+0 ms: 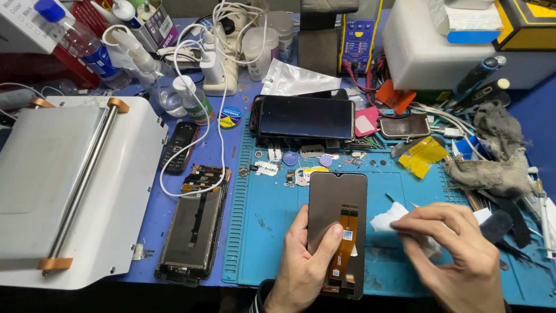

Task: Cleaning a replacement mobile phone screen with a cloth and cleaning solution.

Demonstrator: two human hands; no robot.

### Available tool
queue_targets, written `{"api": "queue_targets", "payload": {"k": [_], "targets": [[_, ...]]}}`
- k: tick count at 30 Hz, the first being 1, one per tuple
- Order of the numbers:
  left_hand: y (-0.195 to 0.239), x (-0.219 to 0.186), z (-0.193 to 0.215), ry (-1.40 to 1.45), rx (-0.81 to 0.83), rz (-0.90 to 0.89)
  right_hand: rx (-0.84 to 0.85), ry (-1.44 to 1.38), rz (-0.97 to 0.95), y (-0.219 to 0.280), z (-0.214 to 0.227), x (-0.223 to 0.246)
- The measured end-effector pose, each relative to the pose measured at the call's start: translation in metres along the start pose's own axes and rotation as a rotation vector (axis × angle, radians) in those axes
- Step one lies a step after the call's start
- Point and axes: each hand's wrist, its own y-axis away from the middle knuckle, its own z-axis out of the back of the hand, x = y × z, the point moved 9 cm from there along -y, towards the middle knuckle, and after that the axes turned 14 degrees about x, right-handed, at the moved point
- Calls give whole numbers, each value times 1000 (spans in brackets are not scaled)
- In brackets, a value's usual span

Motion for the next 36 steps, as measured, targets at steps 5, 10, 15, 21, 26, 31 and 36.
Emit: {"api": "queue_targets", "payload": {"k": [5,10,15,21,26,31,36], "targets": [[2,3,4,1,-11,-16,-51,-48,-19,1,9,13],[5,-9,-12,29,40,17,-43,-109,-25,5,12,28],[0,-3,-13,-82,31,63,-39,-83,-77,13,7,18],[-4,4,-17,-7,32,43,-28,-218,-16,3,11,24],[-4,3,-22,82,55,-19,45,-349,-131,-1,1,24],[-3,-4,-21,-41,6,-53,46,-467,-146,10,-4,7],[-2,-6,-23,-46,-18,-59,72,-427,-21,5,-8,20]]}}
